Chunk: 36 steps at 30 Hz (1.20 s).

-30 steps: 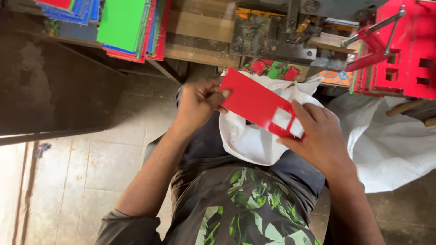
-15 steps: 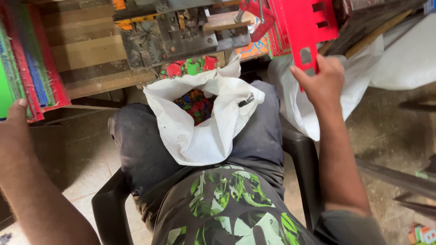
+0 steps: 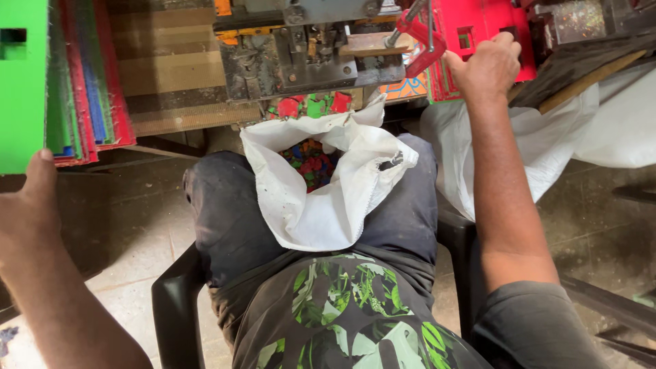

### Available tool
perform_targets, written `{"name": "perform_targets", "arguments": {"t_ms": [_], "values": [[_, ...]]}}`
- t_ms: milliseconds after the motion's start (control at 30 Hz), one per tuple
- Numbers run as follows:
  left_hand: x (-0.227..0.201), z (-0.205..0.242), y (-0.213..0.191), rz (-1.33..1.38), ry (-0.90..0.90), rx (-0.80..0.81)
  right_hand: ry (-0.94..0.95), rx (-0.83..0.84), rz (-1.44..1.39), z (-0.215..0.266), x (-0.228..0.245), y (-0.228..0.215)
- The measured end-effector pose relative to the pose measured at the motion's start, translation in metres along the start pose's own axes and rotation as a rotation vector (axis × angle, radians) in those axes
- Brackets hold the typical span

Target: The person repeatedly places red, green, and blue foam sheets under a manual press, aligns them, and punches out rectangular pieces. The punched pieces fall into a white sack between the legs. The person handles the sheets one at a time and stacks the processed sheets to the right.

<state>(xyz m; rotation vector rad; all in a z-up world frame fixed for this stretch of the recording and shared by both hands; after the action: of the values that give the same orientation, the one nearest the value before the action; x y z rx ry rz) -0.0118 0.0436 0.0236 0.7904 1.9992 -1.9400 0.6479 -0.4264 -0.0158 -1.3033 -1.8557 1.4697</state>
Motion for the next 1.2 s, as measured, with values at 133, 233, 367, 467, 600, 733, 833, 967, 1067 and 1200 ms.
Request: {"name": "perform_targets", "arguments": {"t_ms": [133, 233, 367, 467, 600, 733, 833, 967, 1067, 1200], "values": [[-0.018, 0.038, -0.037, 0.63, 0.238, -0.017, -0.134, -0.251, -0.132, 0.003, 0.004, -0.063], [-0.049, 0.06, -0.062, 0.581, 0.507, -0.038, -0.013, -0.425, -0.522, 0.017, 0.002, -0.136], [-0.095, 0.073, -0.05, 0.267, 0.821, -0.058, -0.228, -0.456, -0.755, 0.072, 0.066, -0.218], [-0.123, 0.062, -0.015, 0.273, 0.959, 0.017, -0.565, -0.251, -0.76, 0.099, 0.152, -0.243], [-0.136, 0.042, 0.022, 0.367, 1.12, 0.06, -0.649, -0.211, -0.676, 0.113, 0.231, -0.235], [-0.148, 0.017, 0.048, 0.338, 1.192, 0.121, -0.628, -0.167, -0.576, 0.106, 0.262, -0.203], [-0.152, -0.005, 0.064, 0.253, 1.101, 0.24, -0.616, -0.156, -0.557, 0.101, 0.27, -0.184], [-0.151, -0.021, 0.076, 0.23, 0.927, 0.383, -0.602, -0.147, -0.522, 0.106, 0.274, -0.169], [-0.16, -0.028, 0.084, 0.391, 0.736, 0.443, -0.588, -0.117, -0.495, 0.106, 0.274, -0.163], [-0.189, -0.006, 0.063, 0.281, 1.092, 0.144, -0.557, -0.099, -0.511, 0.105, 0.274, -0.166]]}}
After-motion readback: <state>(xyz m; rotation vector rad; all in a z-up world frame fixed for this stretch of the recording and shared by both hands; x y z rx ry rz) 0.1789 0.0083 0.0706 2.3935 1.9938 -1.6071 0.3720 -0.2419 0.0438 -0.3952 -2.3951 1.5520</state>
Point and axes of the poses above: each hand's wrist, its own z-axis away from the middle knuckle, its own y-axis out of the palm, x = y × z, the point moved 7 cm from there along -z, towards the middle knuckle, and after that the axes turned 9 degrees about z, right-handed, at the moved point
